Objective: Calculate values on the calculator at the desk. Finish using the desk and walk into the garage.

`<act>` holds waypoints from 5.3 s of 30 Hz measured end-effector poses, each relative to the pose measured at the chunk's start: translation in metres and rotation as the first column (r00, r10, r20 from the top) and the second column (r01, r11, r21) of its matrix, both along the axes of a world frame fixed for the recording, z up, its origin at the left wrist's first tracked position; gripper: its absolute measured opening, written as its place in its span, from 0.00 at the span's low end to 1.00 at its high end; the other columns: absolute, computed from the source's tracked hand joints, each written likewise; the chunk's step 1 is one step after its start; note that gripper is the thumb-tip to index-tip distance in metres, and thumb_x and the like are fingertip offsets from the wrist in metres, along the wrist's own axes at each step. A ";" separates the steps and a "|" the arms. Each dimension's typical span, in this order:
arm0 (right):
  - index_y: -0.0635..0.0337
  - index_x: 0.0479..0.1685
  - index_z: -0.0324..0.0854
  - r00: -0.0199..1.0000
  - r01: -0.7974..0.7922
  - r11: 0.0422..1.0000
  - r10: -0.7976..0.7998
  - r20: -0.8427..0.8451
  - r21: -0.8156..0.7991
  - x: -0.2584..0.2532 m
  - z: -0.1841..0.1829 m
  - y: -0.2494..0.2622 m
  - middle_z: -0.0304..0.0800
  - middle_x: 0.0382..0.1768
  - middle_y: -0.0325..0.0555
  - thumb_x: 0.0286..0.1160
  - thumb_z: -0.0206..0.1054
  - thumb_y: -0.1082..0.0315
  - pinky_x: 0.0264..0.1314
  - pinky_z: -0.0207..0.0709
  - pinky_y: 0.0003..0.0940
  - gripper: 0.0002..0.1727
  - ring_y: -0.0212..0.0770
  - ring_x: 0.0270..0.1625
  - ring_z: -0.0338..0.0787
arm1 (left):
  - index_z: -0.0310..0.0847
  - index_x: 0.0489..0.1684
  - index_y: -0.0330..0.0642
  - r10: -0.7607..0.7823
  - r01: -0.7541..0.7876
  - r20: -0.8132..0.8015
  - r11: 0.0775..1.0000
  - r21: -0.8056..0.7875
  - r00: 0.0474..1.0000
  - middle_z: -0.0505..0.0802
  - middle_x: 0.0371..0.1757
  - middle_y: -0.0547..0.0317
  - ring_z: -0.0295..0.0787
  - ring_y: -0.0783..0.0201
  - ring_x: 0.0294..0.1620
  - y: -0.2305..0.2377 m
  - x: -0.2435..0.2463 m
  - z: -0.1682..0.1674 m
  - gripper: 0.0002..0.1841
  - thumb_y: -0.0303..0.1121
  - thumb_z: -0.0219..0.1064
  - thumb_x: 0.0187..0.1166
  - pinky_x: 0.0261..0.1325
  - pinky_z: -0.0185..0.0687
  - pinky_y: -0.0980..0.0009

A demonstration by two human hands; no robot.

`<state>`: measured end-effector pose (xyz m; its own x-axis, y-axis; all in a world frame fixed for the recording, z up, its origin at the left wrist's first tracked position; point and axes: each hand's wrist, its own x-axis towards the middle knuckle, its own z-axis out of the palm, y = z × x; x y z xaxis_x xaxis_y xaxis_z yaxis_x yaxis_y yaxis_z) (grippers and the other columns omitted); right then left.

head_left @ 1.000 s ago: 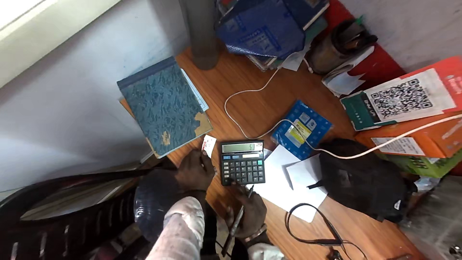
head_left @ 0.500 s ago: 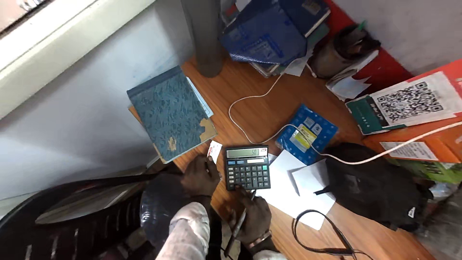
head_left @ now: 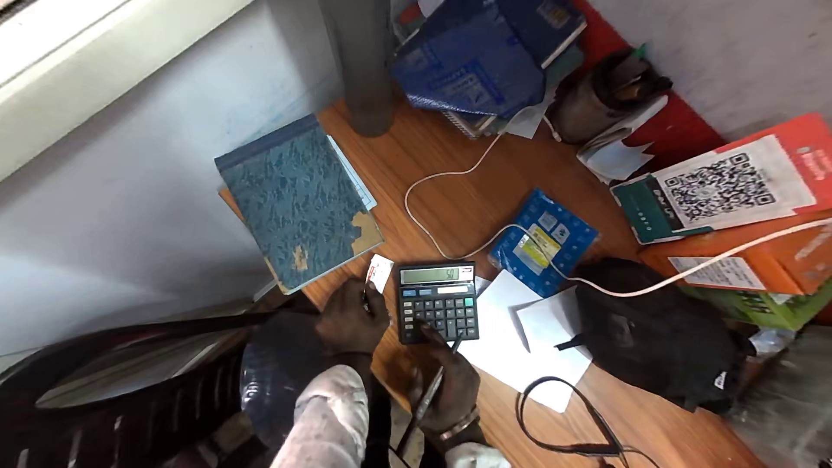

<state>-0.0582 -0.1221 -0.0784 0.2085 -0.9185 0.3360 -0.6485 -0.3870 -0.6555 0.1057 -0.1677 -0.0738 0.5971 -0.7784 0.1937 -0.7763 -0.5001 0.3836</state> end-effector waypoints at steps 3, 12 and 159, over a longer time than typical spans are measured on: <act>0.53 0.51 0.82 0.999 0.016 0.999 -0.017 0.027 0.043 -0.003 -0.002 0.002 0.97 0.52 0.48 0.76 0.58 0.44 0.40 0.89 0.36 0.23 0.40 0.43 0.97 | 0.86 0.29 0.41 0.015 -0.015 0.009 1.000 -0.005 1.000 0.92 0.29 0.50 0.92 0.49 0.30 0.001 0.000 -0.003 0.18 0.45 0.57 0.79 0.28 0.82 0.48; 0.55 0.54 0.78 0.999 0.008 0.999 -0.009 0.043 0.032 -0.001 -0.002 -0.001 0.97 0.54 0.50 0.75 0.60 0.47 0.40 0.89 0.37 0.22 0.41 0.46 0.97 | 0.88 0.30 0.41 -0.025 0.025 0.012 0.999 -0.047 1.000 0.92 0.29 0.50 0.92 0.50 0.30 0.002 0.002 -0.003 0.18 0.45 0.58 0.80 0.28 0.83 0.50; 0.53 0.56 0.78 0.999 -0.014 1.000 0.015 -0.030 0.017 -0.033 0.000 0.010 0.97 0.54 0.50 0.76 0.58 0.43 0.34 0.87 0.36 0.24 0.42 0.38 0.96 | 0.84 0.39 0.39 0.019 -0.020 -0.038 1.000 -0.013 0.999 0.91 0.31 0.47 0.89 0.47 0.28 0.002 -0.001 0.001 0.15 0.42 0.60 0.73 0.25 0.78 0.46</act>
